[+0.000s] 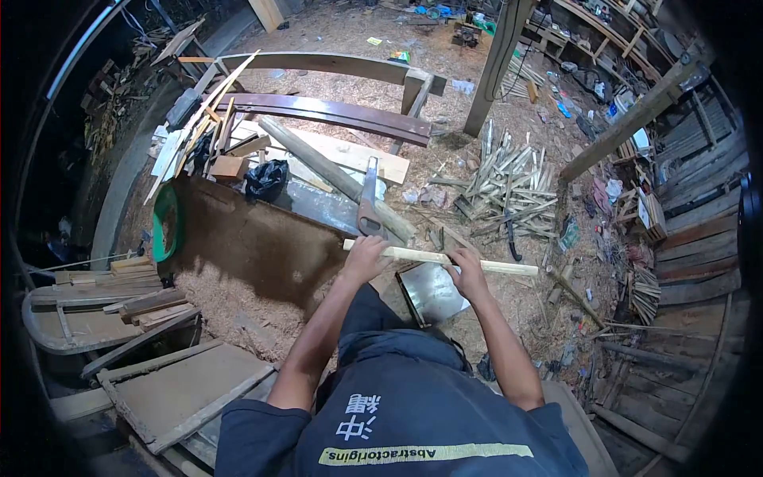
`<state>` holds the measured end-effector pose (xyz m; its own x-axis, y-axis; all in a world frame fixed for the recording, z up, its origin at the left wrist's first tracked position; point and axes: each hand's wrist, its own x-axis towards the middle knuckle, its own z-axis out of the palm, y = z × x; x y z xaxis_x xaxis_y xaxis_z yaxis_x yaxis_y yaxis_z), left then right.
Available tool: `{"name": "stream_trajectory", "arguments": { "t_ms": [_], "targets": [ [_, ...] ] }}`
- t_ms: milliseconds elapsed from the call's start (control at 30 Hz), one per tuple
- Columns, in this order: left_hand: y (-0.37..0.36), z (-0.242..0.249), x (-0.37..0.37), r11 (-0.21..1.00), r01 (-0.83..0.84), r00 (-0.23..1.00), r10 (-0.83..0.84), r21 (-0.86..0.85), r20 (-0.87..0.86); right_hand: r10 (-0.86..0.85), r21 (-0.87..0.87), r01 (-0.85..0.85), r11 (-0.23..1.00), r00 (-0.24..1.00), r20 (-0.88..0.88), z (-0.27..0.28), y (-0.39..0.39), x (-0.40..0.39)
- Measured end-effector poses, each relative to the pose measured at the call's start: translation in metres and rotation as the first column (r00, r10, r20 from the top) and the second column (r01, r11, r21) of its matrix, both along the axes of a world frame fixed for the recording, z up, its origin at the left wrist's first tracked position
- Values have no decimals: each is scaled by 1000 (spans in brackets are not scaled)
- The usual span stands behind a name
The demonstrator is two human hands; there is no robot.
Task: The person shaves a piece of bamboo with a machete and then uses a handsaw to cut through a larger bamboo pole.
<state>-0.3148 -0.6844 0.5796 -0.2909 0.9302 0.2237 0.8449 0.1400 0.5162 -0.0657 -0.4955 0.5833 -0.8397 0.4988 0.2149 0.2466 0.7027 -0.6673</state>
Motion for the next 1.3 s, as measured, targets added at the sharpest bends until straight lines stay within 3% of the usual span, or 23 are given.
{"name": "stream_trajectory", "arguments": {
  "t_ms": [300, 367, 500, 767, 900, 967, 1100, 1300],
  "targets": [
    [-7, -38, -96, 990, 132, 991, -133, 41, 20, -158, -57, 157, 986, 987, -10, -31, -39, -76],
    [-7, -43, -129, 984, 174, 982, -172, -31, 72, -200, -139, 209, 968, 977, 78, -39, -54, -100],
    [-6, -52, -200, 949, 279, 958, -264, -148, 110, -318, -103, 324, 940, 945, 74, -40, -83, -152],
    [-7, -49, -304, 872, 449, 894, -435, -196, 109, -439, -157, 440, 884, 898, 44, -45, -133, -217],
    [1, -56, -314, 846, 483, 874, -481, -226, 66, -496, -207, 489, 848, 868, 20, -58, -135, -234],
    [7, -58, -310, 815, 508, 854, -519, -278, 38, -489, -72, 487, 870, 872, -1, -67, -131, -236],
    [18, -46, -287, 813, 528, 849, -512, -244, 131, -464, -147, 462, 875, 885, 21, -62, -129, -244],
    [34, -67, -258, 771, 562, 827, -518, -300, 217, -478, -129, 481, 867, 877, 56, -78, -123, -267]
  ]
}}
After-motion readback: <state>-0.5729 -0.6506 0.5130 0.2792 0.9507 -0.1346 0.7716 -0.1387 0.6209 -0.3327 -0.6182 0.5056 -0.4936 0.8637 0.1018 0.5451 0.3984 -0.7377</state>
